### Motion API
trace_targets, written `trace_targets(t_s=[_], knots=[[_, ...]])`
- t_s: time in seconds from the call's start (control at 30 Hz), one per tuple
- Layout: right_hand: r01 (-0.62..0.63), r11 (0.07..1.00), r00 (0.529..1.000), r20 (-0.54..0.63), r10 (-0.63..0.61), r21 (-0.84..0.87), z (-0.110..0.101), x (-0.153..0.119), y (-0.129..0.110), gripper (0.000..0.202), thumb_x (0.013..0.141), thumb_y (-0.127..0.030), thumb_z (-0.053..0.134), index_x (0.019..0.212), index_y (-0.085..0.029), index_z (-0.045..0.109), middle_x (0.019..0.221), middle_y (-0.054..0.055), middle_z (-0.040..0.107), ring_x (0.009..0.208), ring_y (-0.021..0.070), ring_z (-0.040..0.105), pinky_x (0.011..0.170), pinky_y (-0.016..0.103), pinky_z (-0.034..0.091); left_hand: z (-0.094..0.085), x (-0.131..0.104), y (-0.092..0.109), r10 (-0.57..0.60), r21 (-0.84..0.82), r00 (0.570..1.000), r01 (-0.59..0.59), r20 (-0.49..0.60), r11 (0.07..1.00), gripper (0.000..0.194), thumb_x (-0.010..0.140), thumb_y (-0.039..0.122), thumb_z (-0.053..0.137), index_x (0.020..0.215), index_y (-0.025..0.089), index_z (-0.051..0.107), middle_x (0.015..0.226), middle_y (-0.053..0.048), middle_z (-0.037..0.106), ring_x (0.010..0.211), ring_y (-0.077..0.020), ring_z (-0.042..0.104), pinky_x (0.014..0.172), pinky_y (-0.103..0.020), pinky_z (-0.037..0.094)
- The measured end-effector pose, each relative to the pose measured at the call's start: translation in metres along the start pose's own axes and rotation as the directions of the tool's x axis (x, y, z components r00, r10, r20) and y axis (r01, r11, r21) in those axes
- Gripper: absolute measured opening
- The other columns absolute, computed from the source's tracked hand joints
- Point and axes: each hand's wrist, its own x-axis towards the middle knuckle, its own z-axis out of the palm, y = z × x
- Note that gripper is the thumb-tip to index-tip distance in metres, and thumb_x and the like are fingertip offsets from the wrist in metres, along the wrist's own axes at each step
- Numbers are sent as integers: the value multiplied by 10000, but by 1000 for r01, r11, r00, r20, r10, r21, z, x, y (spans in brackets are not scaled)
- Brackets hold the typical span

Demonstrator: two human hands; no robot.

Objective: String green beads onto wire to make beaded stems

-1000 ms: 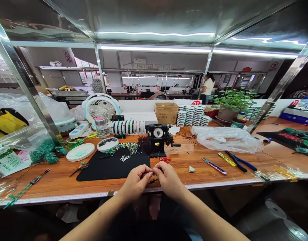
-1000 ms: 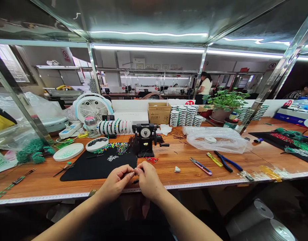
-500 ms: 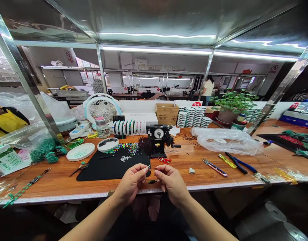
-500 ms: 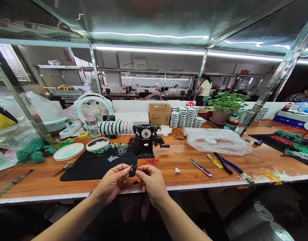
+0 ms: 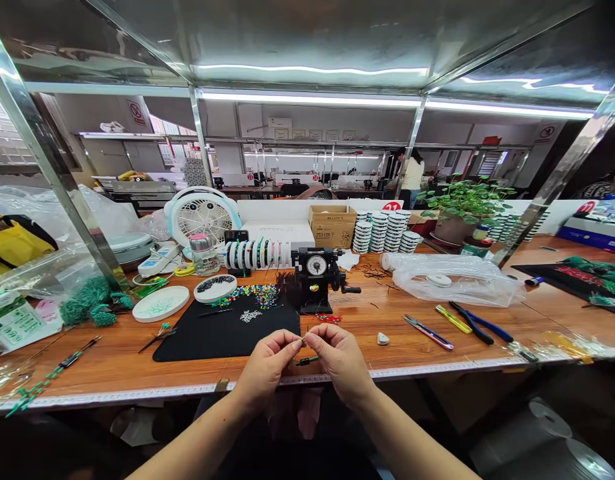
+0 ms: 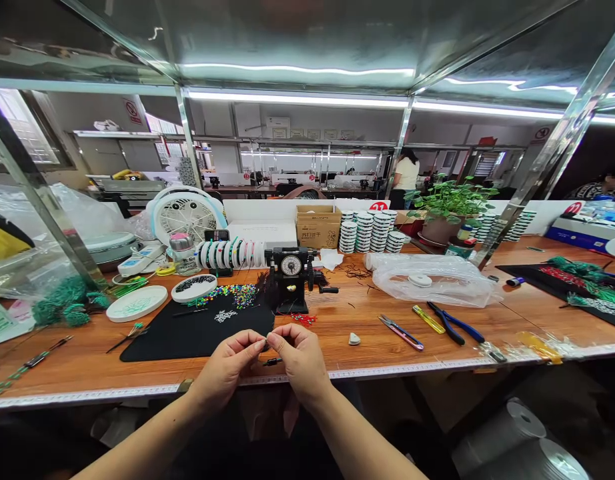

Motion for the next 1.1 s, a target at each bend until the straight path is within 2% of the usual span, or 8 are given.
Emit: trace_targets(t_s=[0.1, 0.2, 0.43, 0.63, 0.77, 0.87, 0.97, 1.1], knots=[[33, 992, 998, 51, -26, -125, -6, 0, -4, 181, 734, -313, 688, 703, -147, 623, 663, -14, 580, 634, 97, 490, 612, 217, 401, -1, 1, 0, 45, 59, 999, -44, -25, 997, 204, 755, 342, 667, 751, 141, 633, 670, 21, 525, 642, -98, 394, 606, -210, 313], [-9, 982, 994, 102, 29, -191, -10, 0, -6, 176, 738, -317, 674, 722, -154, 609, 668, -22, 543, 547, 79, 443, 500, 203, 386, -2, 2, -1, 58, 73, 998, -56, -27, 996, 198, 766, 342, 654, 754, 146, 628, 702, 14, 554, 668, -105, 430, 643, -217, 341], [-5, 980, 990, 140, 34, -200, -10, 1, -6, 135, 680, -266, 692, 664, -153, 618, 816, 21, 543, 746, 148, 515, 540, 228, 492, 1, 1, -1, 58, 48, 998, -57, -9, 997, 193, 769, 337, 647, 765, 145, 635, 743, -7, 614, 707, -121, 503, 687, -233, 385], [-100, 990, 983, 142, 114, -103, -8, 0, -7, 156, 670, -267, 706, 670, -148, 605, 832, 21, 561, 734, 138, 526, 595, 261, 523, 1, 0, -2, 51, 53, 999, -50, -10, 997, 184, 784, 334, 636, 769, 150, 633, 744, -2, 628, 715, -120, 520, 724, -239, 395], [-104, 991, 982, 146, 116, -90, -8, 0, -6, 170, 669, -267, 713, 672, -141, 600, 797, 16, 563, 690, 120, 526, 592, 251, 517, -2, 1, -1, 85, 110, 996, -86, 14, 990, 186, 807, 340, 601, 790, 157, 629, 772, -8, 634, 739, -133, 531, 734, -251, 400], [-118, 986, 979, 154, 135, -114, -9, 1, -6, 180, 680, -277, 704, 683, -139, 588, 722, 0, 556, 606, 98, 512, 528, 221, 484, -3, 0, 2, 177, 293, 983, -184, 47, 938, 194, 832, 333, 557, 794, 157, 633, 778, -19, 628, 762, -155, 537, 737, -266, 402], [-140, 976, 970, 177, 169, -165, -10, 2, -9, 194, 691, -290, 690, 681, -136, 573, 664, -15, 542, 527, 77, 480, 489, 211, 451, -3, -3, 5, 267, 479, 959, -279, 94, 833, 207, 858, 310, 509, 780, 159, 627, 751, -22, 610, 739, -161, 533, 708, -270, 399], [-147, 956, 959, 201, 201, -255, -12, 3, -12, 190, 704, -298, 667, 694, -136, 567, 652, -13, 540, 508, 81, 469, 473, 219, 438, -5, -4, 4, 339, 605, 927, -362, 158, 709, 188, 875, 256, 471, 784, 163, 607, 733, -15, 571, 701, -150, 517, 663, -262, 386]])
